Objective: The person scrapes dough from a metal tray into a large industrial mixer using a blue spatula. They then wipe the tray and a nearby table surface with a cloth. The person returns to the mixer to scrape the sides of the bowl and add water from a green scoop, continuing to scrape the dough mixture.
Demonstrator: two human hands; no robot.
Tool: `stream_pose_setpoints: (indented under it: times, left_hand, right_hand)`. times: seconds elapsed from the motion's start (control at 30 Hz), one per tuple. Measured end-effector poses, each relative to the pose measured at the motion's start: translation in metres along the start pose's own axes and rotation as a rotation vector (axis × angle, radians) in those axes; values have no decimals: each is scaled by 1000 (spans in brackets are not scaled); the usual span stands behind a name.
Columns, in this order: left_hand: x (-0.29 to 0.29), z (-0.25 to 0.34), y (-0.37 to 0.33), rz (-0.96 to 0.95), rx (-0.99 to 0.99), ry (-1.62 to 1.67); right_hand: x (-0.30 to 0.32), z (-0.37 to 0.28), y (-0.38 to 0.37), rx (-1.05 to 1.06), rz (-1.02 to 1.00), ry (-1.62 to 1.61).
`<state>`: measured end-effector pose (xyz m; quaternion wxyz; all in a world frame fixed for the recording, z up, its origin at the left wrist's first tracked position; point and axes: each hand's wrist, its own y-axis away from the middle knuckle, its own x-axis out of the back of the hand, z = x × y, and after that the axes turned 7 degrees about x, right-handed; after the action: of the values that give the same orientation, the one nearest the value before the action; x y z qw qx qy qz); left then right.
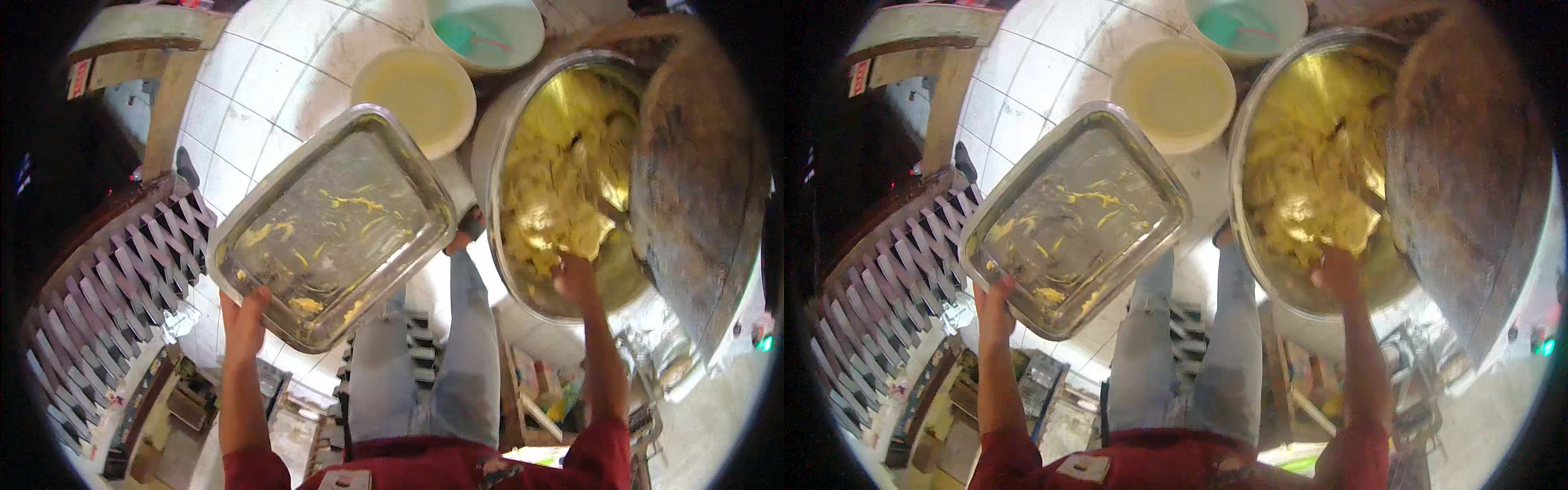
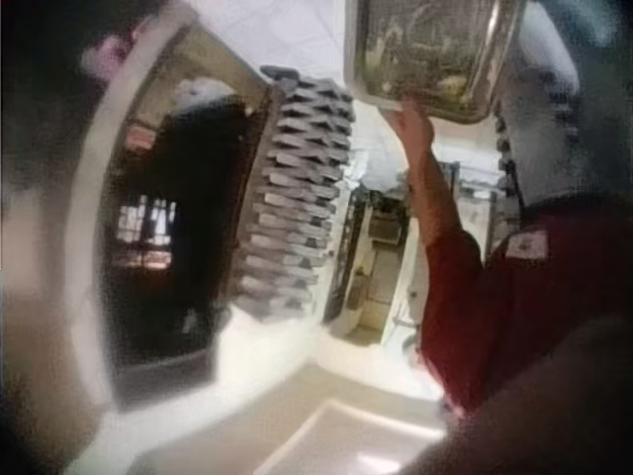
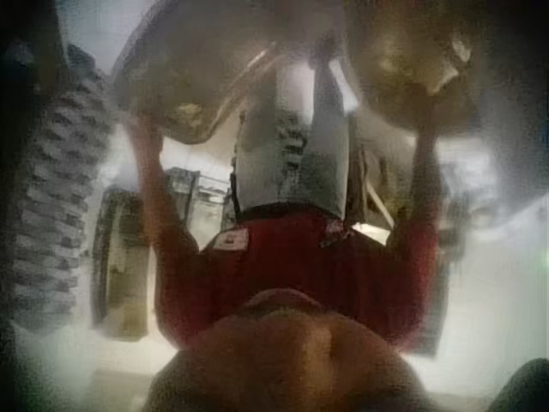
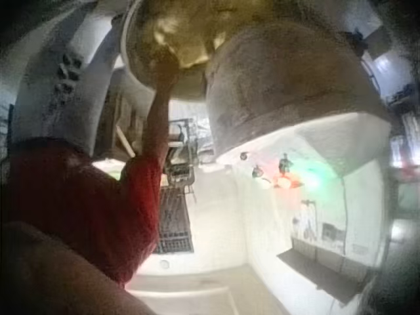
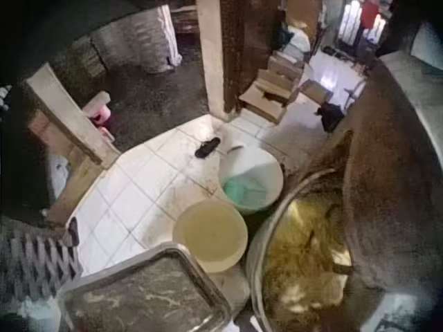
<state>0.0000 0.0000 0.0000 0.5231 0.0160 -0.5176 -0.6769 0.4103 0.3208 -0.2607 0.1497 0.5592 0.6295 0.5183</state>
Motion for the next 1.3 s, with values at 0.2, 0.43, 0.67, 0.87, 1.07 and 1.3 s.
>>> stream_pose_setpoints:
  times: [0.2,0.43,0.67,0.87,1.07,1.3]
  left_hand:
    - [-130,-23,-78,43,-345,399]
    - [-157,-19,-70,-181,-484,321]
    - [-148,-43,-91,132,-1220,-399]
    - [-127,-73,-110,246,-1426,-479]
    - [-156,-52,-82,35,-997,-76]
    - [-155,-59,-91,88,-1090,-230]
  right_hand:
    - [95,-124,-19,240,692,-260]
    - [139,-188,-10,629,454,-635]
    - [99,-251,11,725,142,-458]
    - [107,-254,-19,447,311,-457]
    - [71,-269,-5,410,175,-479]
    - [51,-284,4,305,-61,-963]
